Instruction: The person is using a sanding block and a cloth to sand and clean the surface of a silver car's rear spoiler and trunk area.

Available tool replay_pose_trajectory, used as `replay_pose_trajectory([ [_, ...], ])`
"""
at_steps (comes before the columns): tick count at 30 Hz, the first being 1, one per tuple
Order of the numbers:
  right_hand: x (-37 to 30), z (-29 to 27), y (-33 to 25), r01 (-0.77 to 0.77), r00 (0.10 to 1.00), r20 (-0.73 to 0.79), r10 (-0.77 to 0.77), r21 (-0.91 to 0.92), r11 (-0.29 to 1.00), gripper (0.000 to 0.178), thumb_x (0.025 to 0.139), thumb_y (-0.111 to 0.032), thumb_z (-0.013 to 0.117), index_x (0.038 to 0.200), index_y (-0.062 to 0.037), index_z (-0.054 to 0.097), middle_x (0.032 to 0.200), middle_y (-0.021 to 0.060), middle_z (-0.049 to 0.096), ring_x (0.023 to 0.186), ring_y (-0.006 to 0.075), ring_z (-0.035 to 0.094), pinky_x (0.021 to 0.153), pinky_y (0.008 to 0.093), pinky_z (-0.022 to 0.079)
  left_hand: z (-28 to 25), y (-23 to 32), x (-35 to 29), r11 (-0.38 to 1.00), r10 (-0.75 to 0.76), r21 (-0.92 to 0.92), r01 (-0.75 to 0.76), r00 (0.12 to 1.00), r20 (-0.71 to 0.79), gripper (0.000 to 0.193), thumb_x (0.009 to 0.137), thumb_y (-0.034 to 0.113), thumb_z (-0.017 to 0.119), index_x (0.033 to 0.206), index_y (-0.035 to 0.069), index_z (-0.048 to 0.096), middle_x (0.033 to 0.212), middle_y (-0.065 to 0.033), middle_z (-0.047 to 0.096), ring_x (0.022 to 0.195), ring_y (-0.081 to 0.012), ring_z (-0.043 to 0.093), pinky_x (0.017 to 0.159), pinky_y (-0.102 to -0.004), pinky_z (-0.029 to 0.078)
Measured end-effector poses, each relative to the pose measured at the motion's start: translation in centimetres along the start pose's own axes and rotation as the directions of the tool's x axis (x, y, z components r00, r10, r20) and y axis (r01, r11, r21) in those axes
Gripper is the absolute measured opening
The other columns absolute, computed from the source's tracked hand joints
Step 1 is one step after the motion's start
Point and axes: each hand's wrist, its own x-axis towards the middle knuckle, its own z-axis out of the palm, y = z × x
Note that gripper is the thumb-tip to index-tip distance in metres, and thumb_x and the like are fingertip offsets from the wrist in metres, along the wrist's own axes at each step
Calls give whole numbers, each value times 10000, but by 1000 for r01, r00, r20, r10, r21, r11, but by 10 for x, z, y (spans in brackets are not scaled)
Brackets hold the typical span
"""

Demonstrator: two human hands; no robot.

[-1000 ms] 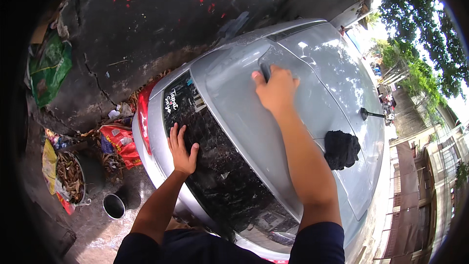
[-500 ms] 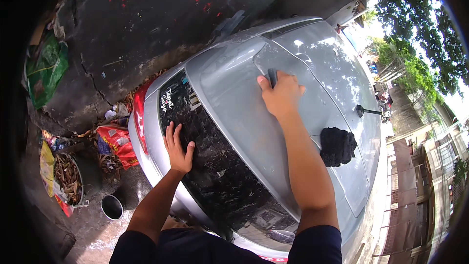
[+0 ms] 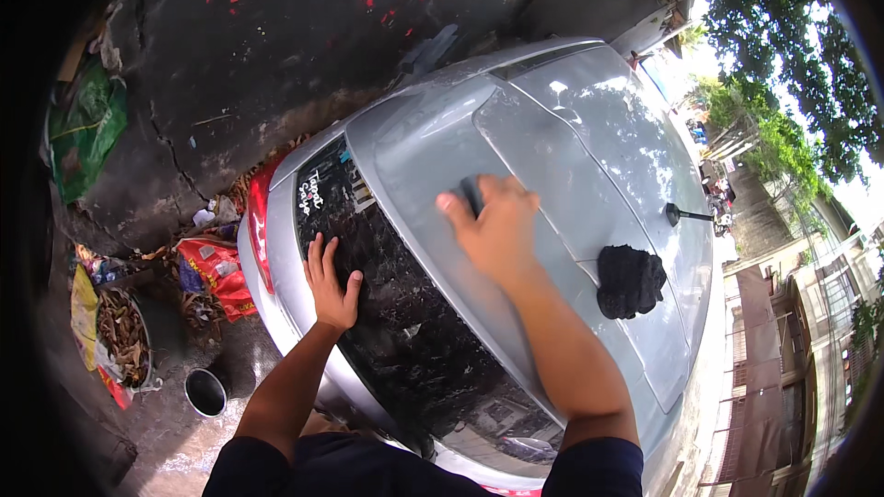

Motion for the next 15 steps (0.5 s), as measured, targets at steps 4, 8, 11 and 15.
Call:
replay_pose_trajectory([
  [4,6,-46,42,-367,930,102,353,307,878,321,951,-266,812,1108,-20,680,1010,167,656,987,387,611,910,490,469,8,5,5,999,9,-34,-9,1000,-13,770,998,476,622,1624,88,399,1739,-233,263,1626,-455,193,1304,-620,54],
  [8,-58,-74,23,227,960,-226,-163,292,929,404,913,-195,832,1244,-66,641,1196,177,618,1053,379,594,910,474,473,6,2,6,1000,11,-9,-11,1000,-9,746,1008,454,609,1625,90,399,1737,-221,272,1625,-452,197,1307,-614,64],
  [11,-121,-95,28,429,900,91,-427,1,903,590,821,-151,854,1359,-117,614,1312,133,584,1128,353,593,921,482,468,11,-3,5,999,34,-22,-35,999,-19,743,1010,446,606,1627,91,397,1739,-214,275,1626,-448,199,1307,-614,70],
  [15,-183,-142,32,401,811,496,-311,-84,912,868,686,-99,853,1507,-142,574,1507,105,566,1292,347,586,1022,489,469,8,-4,5,997,73,45,-70,994,-79,700,1043,431,566,1616,61,409,1709,-249,313,1592,-464,265,1297,-591,147],
])
